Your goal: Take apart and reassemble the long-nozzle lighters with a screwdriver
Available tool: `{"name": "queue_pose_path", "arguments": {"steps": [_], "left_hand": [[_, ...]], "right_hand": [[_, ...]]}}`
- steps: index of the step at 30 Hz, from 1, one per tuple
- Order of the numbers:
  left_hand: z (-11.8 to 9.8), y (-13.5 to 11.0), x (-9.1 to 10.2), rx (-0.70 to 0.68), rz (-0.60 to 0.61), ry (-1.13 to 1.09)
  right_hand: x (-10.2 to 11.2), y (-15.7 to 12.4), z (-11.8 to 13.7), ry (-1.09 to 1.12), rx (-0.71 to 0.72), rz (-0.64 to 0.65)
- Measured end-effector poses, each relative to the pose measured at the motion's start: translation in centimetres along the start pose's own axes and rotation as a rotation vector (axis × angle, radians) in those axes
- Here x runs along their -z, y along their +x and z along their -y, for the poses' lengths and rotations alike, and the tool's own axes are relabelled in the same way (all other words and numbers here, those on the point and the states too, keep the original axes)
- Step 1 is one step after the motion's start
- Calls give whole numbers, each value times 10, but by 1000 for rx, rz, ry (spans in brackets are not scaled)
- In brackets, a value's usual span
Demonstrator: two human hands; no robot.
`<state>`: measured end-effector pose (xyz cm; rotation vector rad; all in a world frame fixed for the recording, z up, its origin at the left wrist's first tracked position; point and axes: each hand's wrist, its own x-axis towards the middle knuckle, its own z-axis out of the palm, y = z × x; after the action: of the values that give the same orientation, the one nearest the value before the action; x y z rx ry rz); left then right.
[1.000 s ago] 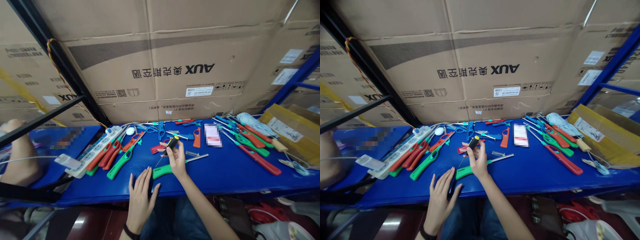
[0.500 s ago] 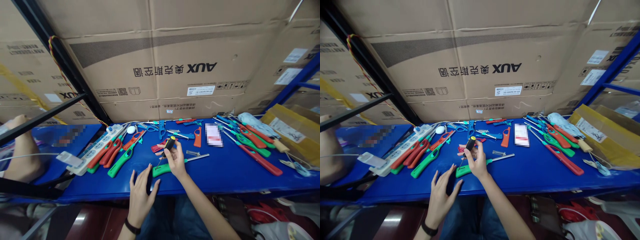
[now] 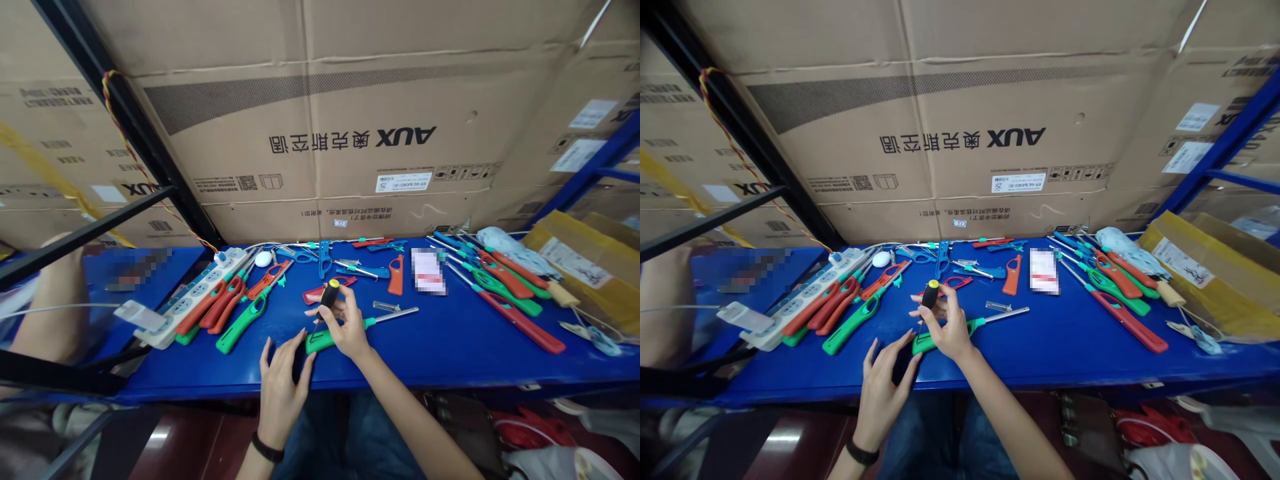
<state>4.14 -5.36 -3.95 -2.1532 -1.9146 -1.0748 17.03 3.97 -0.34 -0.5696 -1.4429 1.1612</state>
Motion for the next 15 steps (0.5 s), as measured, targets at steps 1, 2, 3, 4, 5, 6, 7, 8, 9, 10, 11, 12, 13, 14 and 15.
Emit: {"name": "queue_pose_path", "arguments": {"steps": [1,2,3,4,5,6,7,8,9,10,11,12,13,14,15], "left_hand": [[0,0,0,1,0,0],[0,0,0,1,0,1],[0,0,-1,1,1,2],[0,0,-1,-1,2,3],[1,0,-1,-1,2,5],[1,0,-1,-3,3,6],[1,0,-1,-4,3,6],[1,0,-1,-5,1,8],[0,0,-1,-6,0,9],[0,0,-1,-6,0,10],[0,0,-1,-5,-1,11],[0,0,-1,-5,-1,11],[0,0,-1,-4,-2,11],[0,0,-1,-3,-3,11],[0,0,-1,-3,-4,12]], "right_hand": [[0,0,0,-4,0,0],[0,0,0,-6,-2,0],[0,-1,0,-7,-6,1],[0,-1,0,-9,-9,4],[0,-1,0,-12,-8,7],[0,-1,0,-16,-5,11],[0,-1,0,-20,-1,11],[-1,-1,1,-20,4,4],[-1,-1,1,-15,8,-11],[-1,0,1,-5,11,-31],[-2,0,1,8,12,-52],[-2,0,1,21,12,-69],[-2,0,1,31,11,-78],[-2,0,1,38,9,-73],[-2,0,0,39,6,-60]]}}
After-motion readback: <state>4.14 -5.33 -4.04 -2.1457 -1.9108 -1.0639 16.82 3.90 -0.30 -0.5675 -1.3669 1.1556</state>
